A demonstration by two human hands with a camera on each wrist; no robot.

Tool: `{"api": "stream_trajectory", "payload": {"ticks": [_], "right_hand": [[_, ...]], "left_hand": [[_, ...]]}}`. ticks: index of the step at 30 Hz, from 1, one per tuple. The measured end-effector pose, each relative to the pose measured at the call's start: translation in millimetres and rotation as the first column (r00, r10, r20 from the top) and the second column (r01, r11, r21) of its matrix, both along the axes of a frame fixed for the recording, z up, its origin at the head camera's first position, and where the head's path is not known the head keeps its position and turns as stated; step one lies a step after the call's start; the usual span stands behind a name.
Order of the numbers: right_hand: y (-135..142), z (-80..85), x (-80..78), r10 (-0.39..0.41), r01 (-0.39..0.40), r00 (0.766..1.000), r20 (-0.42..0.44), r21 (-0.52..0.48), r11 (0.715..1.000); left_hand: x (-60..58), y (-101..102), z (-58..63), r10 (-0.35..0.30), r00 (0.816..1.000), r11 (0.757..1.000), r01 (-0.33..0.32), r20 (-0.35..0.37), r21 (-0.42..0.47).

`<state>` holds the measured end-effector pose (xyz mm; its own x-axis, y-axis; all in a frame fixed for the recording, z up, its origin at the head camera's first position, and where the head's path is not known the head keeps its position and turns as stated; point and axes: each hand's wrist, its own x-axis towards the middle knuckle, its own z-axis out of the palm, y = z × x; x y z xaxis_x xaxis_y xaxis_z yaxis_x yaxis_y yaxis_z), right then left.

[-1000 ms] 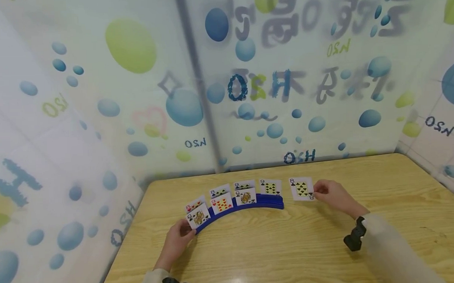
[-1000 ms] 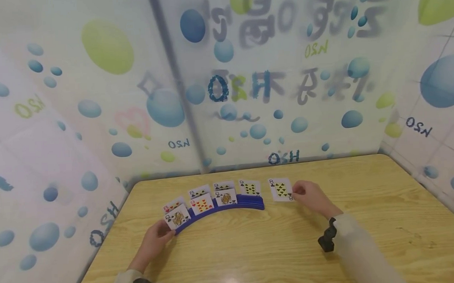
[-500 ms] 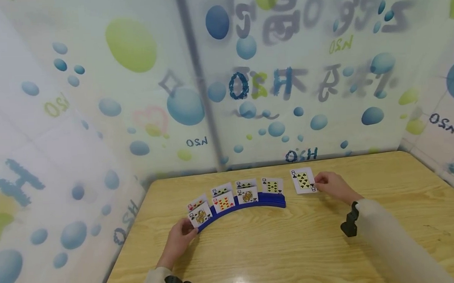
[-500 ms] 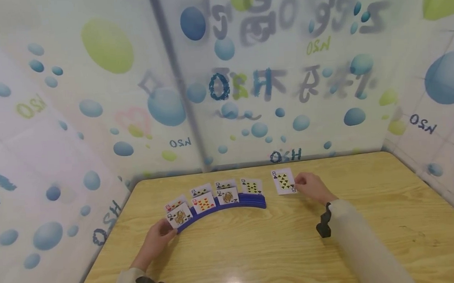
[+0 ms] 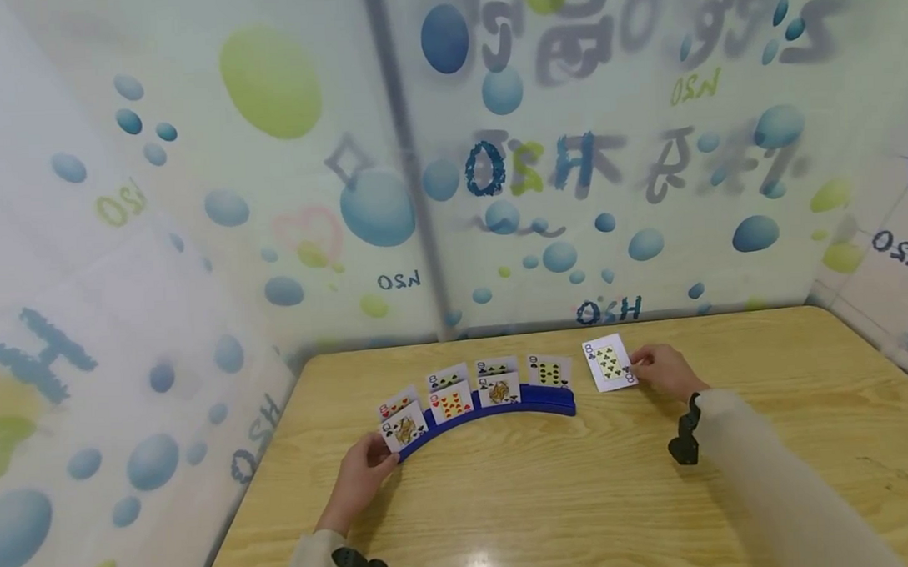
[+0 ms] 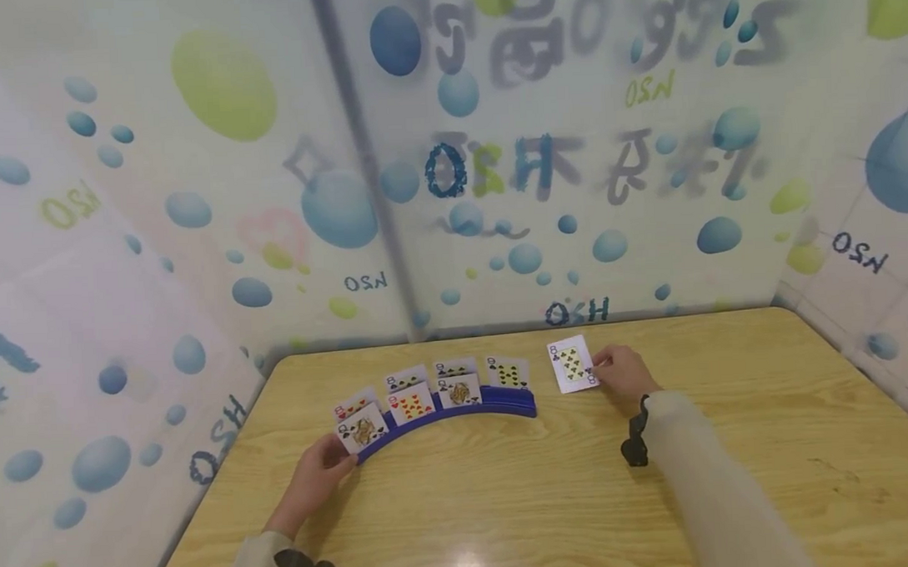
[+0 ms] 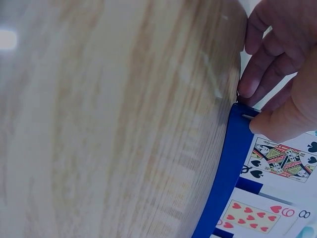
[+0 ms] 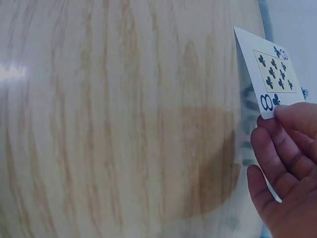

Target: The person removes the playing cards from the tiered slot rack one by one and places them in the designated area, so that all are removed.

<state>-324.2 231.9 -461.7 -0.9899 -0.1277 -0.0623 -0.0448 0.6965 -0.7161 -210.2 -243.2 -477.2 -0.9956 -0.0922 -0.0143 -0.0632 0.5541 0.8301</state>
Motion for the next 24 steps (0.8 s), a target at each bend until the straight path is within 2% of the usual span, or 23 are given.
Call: {"api": "stream_trajectory", "payload": {"ticks": [10, 24], "right_hand": [[-2.9, -6.3, 2.0, -0.068, 0.068, 0.998, 0.017, 0.017, 0.998], [-8.9, -3.4, 5.5, -0.097, 0.098, 0.995, -0.019, 0.037, 0.995]], "left_hand": [[2.0, 1.5, 2.1, -0.011, 1.0, 1.0, 0.011, -0.028, 0.005], [3.6, 1.5, 2.4, -0.007, 1.0, 1.0, 0.007, -0.014, 0.005]]}}
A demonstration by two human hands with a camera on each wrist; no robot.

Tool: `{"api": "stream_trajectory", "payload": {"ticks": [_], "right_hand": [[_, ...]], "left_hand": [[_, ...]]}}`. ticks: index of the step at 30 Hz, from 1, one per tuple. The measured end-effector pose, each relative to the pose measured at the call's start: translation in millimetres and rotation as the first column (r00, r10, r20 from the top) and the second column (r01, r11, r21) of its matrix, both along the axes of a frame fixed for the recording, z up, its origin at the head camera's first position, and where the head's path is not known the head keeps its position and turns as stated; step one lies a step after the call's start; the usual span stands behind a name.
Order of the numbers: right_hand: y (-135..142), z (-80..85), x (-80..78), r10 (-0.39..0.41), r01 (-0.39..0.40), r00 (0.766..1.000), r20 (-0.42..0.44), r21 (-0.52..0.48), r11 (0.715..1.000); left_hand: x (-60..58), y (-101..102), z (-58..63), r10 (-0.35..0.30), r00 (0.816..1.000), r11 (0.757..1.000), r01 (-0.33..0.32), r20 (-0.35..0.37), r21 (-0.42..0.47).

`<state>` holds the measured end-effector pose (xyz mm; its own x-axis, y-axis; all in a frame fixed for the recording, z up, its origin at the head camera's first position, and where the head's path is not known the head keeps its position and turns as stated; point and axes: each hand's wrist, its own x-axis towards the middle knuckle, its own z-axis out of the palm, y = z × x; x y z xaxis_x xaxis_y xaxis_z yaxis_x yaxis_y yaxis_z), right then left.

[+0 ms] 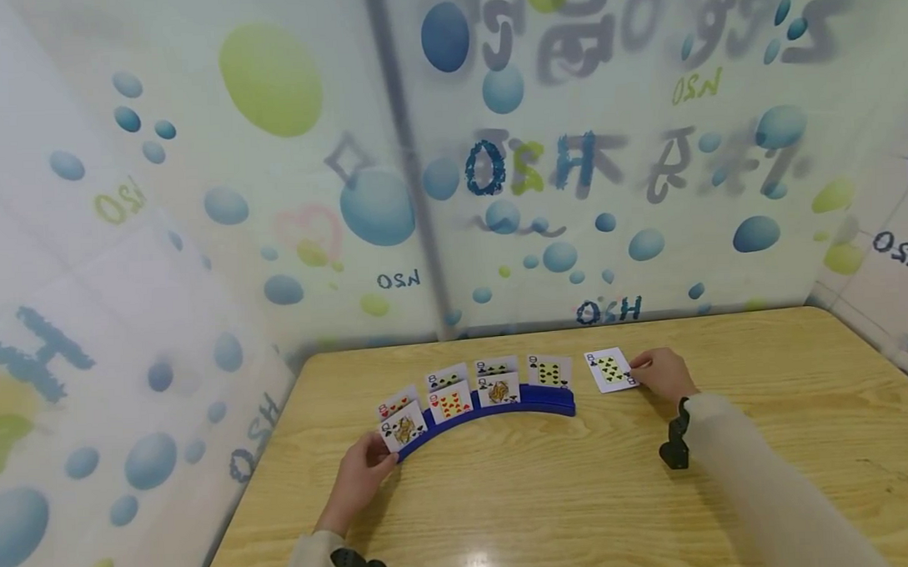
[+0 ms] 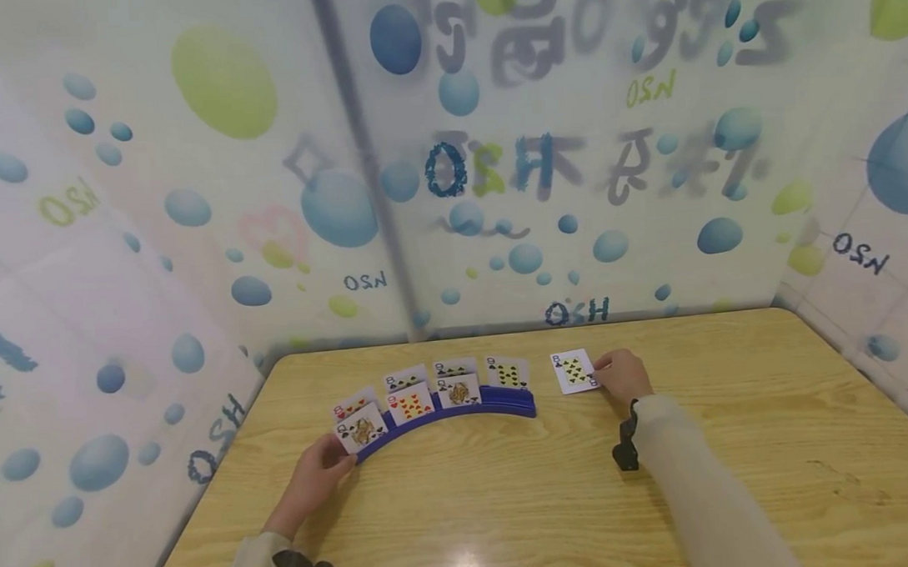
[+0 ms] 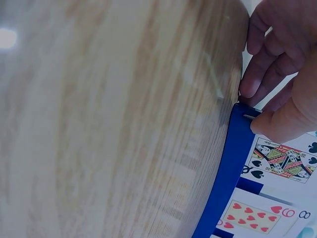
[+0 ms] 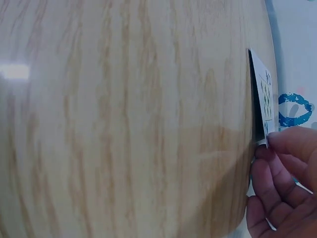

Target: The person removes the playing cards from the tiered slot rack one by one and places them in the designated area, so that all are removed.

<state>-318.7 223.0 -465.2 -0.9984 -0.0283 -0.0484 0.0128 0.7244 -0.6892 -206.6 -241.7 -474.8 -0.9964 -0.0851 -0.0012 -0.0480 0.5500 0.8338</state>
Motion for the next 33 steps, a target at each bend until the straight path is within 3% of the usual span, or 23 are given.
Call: {"api": "stream_trajectory", "payload": {"ticks": [11, 18, 24, 28, 33], "right_hand": [[3, -6.9, -4.1, -0.02, 0.02, 1.0, 0.02, -0.002, 1.0], [-1, -0.9, 4.0, -0.026, 0.026, 0.999, -0.028, -0.006, 1.0], [-10, 5.4, 6.6, -0.018, 0.018, 1.0, -0.015, -0.03, 0.999], [-21, 8.7, 6.4, 0.039, -0.042, 0.998, -0.051, -0.045, 0.998], [-35, 14.5, 10.7, 0.185, -0.194, 0.975, -0.126, -0.067, 0.979]], "left_hand": [[0.0, 1, 0.9, -0.001, 1.0, 1.0, 0.001, 0.006, -0.006], [0.1, 1, 0.1, 0.002, 1.0, 1.0, -0.002, 0.016, -0.01], [1.3, 1, 0.6, -0.002, 1.0, 1.0, 0.002, -0.013, -0.015], [1.6, 2, 1.5, 0.003, 1.0, 1.0, -0.003, -0.017, -0.01], [1.6, 2, 1.9, -0.001, 1.0, 1.0, 0.001, -0.017, 0.002]]}}
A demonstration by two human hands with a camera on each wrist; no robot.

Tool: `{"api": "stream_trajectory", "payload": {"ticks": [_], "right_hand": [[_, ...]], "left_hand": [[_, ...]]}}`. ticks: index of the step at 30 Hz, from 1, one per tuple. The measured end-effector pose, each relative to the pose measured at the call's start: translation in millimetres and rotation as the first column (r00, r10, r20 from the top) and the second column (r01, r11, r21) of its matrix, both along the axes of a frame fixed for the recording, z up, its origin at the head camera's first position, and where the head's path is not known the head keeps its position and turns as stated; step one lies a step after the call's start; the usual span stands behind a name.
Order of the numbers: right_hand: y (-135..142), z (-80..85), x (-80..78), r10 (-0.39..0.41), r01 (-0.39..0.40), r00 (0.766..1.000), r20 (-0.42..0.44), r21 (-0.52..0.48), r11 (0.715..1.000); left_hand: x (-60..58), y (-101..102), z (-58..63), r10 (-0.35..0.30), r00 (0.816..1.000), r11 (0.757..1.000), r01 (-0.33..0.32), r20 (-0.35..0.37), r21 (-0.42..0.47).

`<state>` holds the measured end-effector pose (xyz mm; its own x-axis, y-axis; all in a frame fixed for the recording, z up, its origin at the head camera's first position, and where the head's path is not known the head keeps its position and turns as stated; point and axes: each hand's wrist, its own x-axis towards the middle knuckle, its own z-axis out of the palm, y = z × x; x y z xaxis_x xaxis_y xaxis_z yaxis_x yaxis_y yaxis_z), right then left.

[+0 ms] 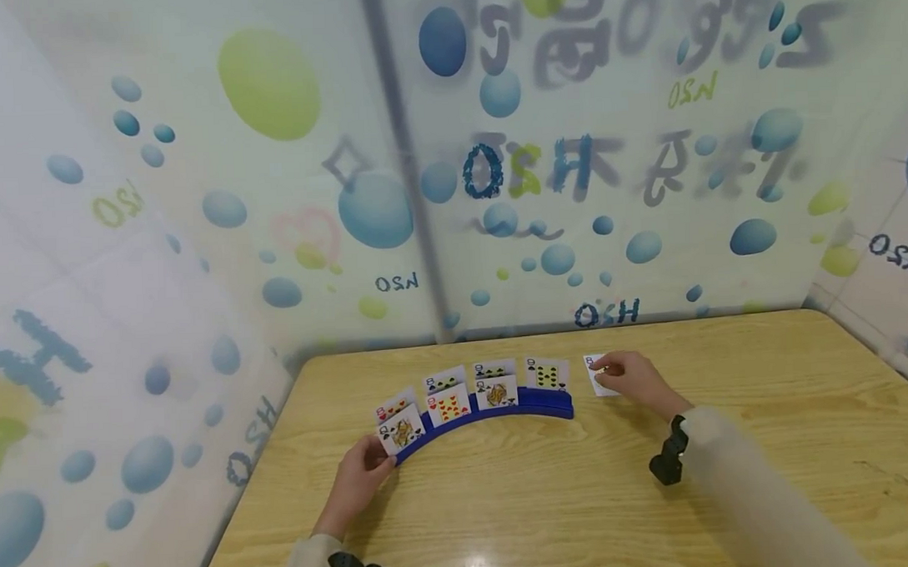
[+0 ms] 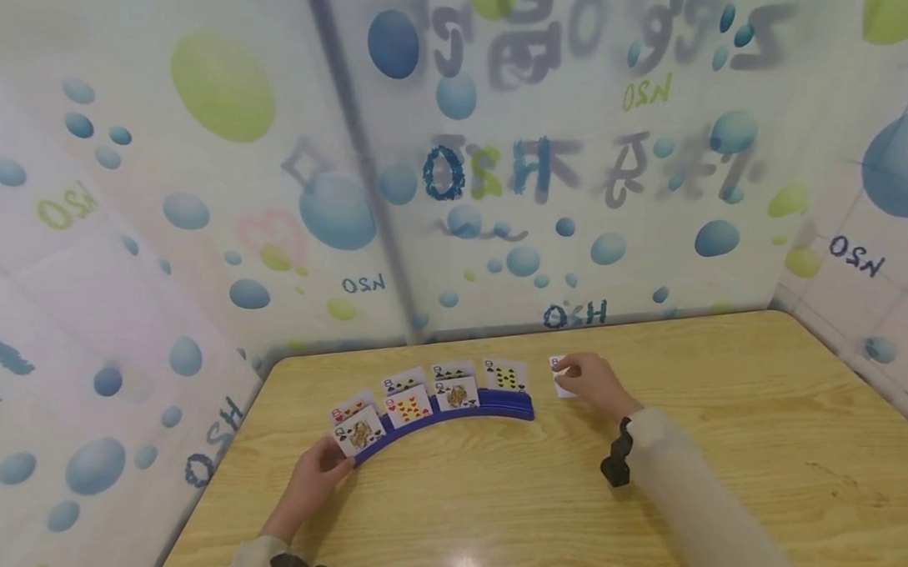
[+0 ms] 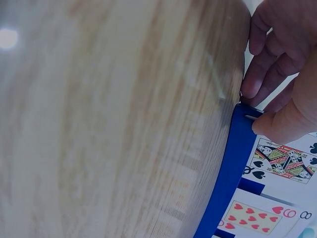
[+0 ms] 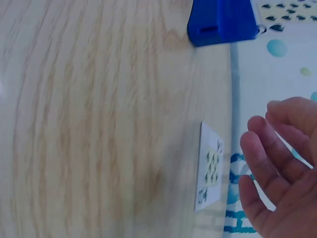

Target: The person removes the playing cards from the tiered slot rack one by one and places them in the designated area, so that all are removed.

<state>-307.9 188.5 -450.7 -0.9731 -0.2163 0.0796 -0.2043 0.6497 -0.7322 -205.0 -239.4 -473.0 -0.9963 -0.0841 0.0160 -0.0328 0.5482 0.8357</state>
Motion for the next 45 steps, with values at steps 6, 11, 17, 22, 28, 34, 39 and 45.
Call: {"api": "stream_trajectory", "payload": {"ticks": [6, 11, 17, 22, 28, 34, 39, 45], "right_hand": [[-13, 5.6, 8.4, 0.122, -0.122, 0.992, -0.01, -0.074, 0.99], [-23, 7.3, 12.1, 0.185, -0.188, 0.982, -0.04, -0.089, 0.978], [-32, 2.8, 12.5, 0.226, -0.227, 0.974, -0.033, -0.046, 0.973], [-37, -0.6, 12.2, 0.218, -0.219, 0.976, -0.013, -0.046, 0.975], [-39, 0.5, 11.3, 0.197, -0.197, 0.98, -0.011, -0.033, 0.98], [-41, 1.2, 10.4, 0.157, -0.157, 0.987, -0.013, -0.002, 0.988], [-41, 2.2, 10.0, 0.147, -0.147, 0.989, -0.013, 0.0, 0.989], [-40, -0.5, 10.1, 0.149, -0.149, 0.989, -0.013, -0.016, 0.989]], "left_hand": [[-0.8, -1, -2.0, 0.017, 1.0, 1.0, -0.017, 0.015, -0.006], [-1.6, -2, -3.2, 0.012, 1.0, 1.0, -0.012, 0.001, -0.019], [-1.9, -2, -3.7, 0.019, 1.0, 0.999, -0.018, 0.018, -0.034], [-1.0, -2, -4.3, 0.017, 1.0, 0.999, -0.017, 0.009, -0.031], [-0.9, -2, -5.1, 0.017, 1.0, 0.999, -0.017, 0.019, -0.028], [-1.6, -1, -3.4, 0.021, 0.999, 0.999, -0.019, 0.044, -0.03], [-1.8, -1, -2.3, 0.017, 0.999, 1.0, -0.016, 0.045, -0.024], [-1.5, -1, -2.7, 0.013, 1.0, 1.0, -0.013, 0.024, -0.025]]}}
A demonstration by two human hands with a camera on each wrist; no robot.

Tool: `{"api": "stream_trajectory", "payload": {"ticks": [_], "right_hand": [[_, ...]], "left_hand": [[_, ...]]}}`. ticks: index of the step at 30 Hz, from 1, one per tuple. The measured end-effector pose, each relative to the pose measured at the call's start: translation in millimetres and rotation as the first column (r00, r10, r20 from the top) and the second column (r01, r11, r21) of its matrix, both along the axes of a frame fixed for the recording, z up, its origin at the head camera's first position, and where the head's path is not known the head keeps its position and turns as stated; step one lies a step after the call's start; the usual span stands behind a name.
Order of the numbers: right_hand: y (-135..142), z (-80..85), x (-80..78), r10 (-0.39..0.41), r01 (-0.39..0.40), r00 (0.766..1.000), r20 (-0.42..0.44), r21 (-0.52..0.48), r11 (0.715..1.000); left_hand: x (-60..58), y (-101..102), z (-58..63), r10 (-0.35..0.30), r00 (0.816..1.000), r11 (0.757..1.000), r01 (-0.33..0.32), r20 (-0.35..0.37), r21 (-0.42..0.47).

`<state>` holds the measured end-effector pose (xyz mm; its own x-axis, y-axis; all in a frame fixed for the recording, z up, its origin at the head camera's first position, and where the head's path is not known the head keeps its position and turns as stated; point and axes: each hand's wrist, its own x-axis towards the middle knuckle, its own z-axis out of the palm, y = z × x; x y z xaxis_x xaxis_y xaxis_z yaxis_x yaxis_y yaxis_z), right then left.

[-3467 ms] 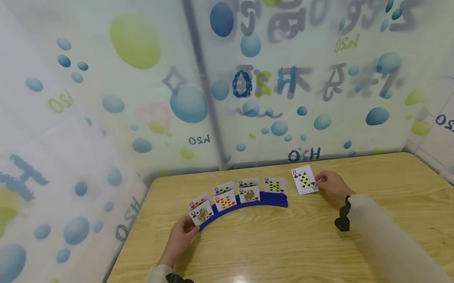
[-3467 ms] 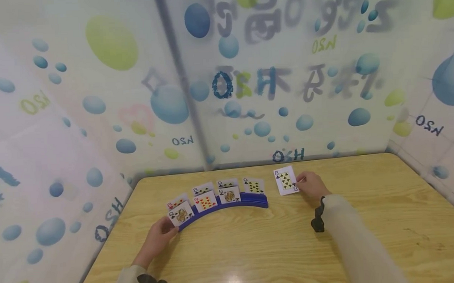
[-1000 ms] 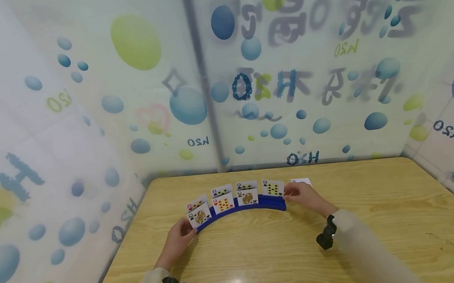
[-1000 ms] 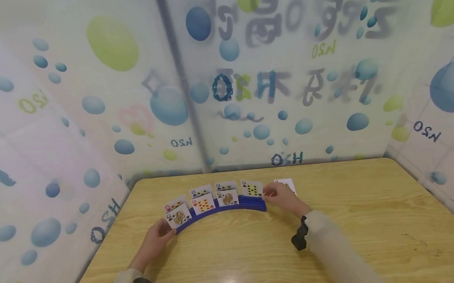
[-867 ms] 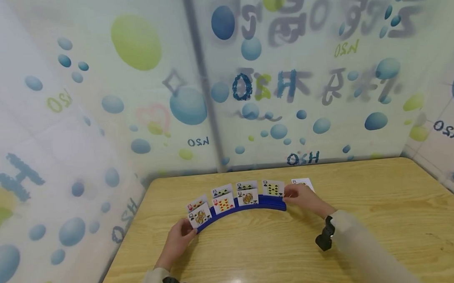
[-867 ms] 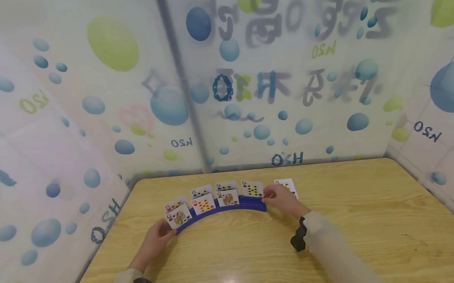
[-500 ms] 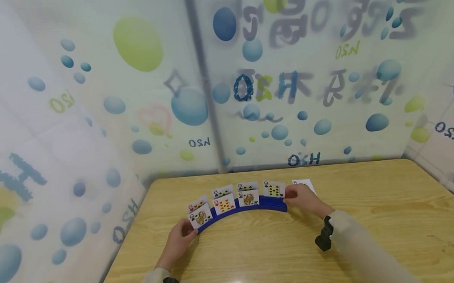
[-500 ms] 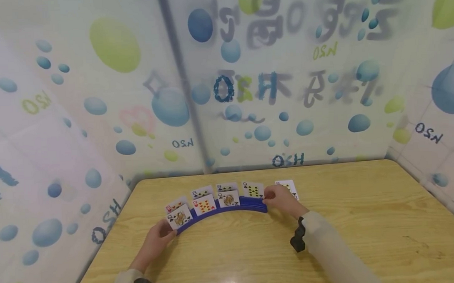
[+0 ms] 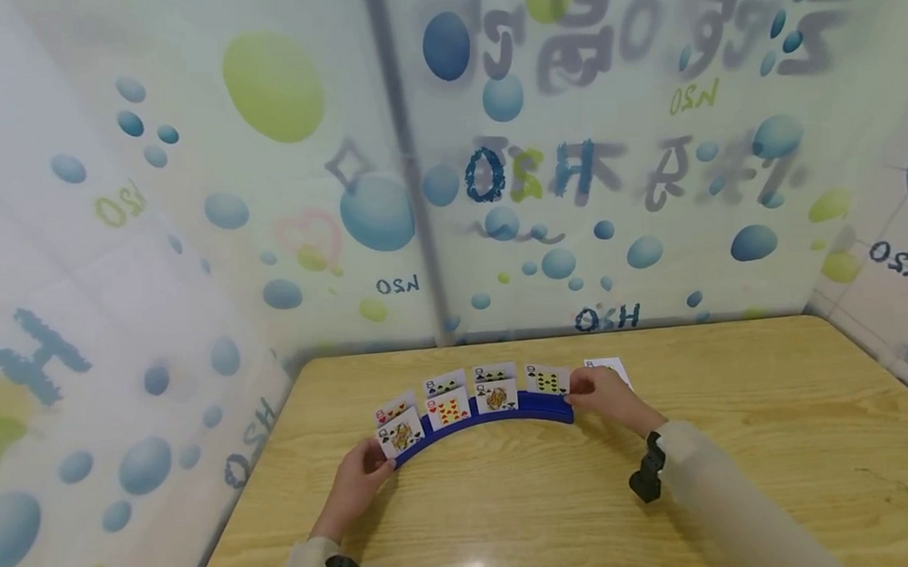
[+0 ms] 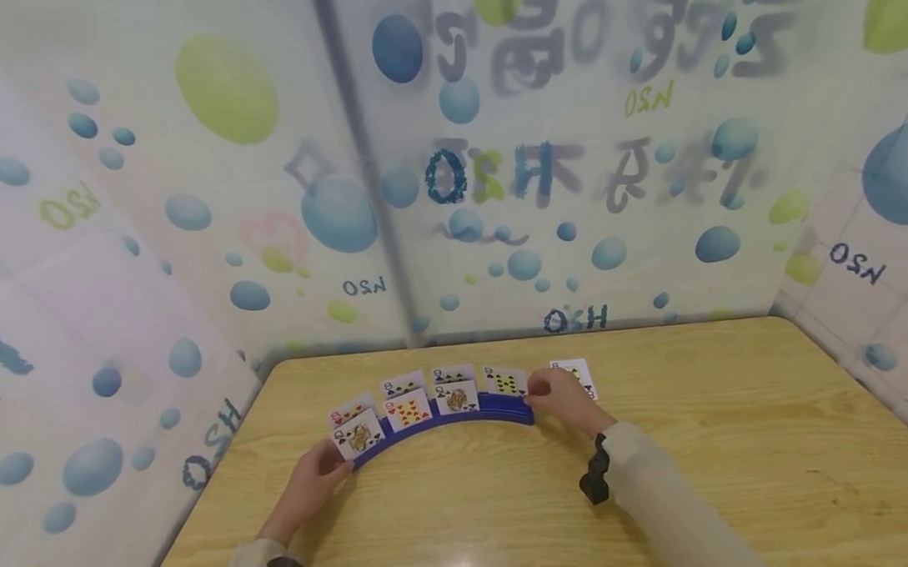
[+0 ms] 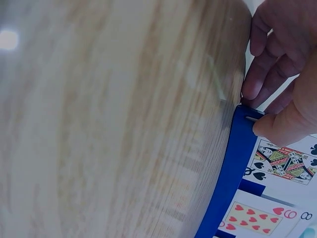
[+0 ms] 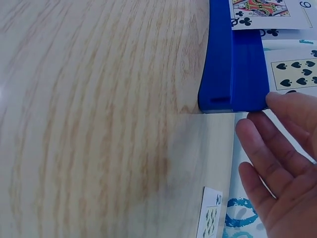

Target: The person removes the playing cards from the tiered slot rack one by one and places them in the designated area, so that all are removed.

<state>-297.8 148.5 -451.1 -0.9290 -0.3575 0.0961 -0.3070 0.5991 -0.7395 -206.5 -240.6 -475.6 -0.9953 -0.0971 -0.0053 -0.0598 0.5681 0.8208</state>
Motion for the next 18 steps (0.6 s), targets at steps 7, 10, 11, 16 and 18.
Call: {"api": "stream_trajectory", "payload": {"ticks": [7, 10, 11, 16, 18], "right_hand": [[2, -1.8, 1.1, 0.002, -0.003, 1.0, -0.017, -0.023, 1.0], [4, -0.8, 2.8, -0.012, 0.011, 0.999, -0.03, -0.024, 1.0], [4, -0.5, 3.2, -0.018, 0.017, 0.999, -0.035, -0.022, 1.0], [11, 4.2, 5.3, -0.041, 0.039, 0.997, -0.064, -0.028, 0.999], [14, 7.4, 6.2, -0.044, 0.041, 0.996, -0.075, -0.039, 0.998]], "left_hand": [[-0.5, 0, -0.3, -0.003, 1.0, 1.0, 0.003, -0.015, -0.008], [-0.4, 0, -0.4, 0.002, 1.0, 1.0, -0.002, -0.012, -0.013], [-0.3, 0, -0.5, 0.005, 1.0, 1.0, -0.005, -0.008, -0.014], [-0.6, 0, -1.2, 0.014, 1.0, 1.0, -0.014, 0.01, -0.021], [-1.2, 0, -1.5, 0.016, 1.0, 1.0, -0.016, 0.013, -0.019]]}}
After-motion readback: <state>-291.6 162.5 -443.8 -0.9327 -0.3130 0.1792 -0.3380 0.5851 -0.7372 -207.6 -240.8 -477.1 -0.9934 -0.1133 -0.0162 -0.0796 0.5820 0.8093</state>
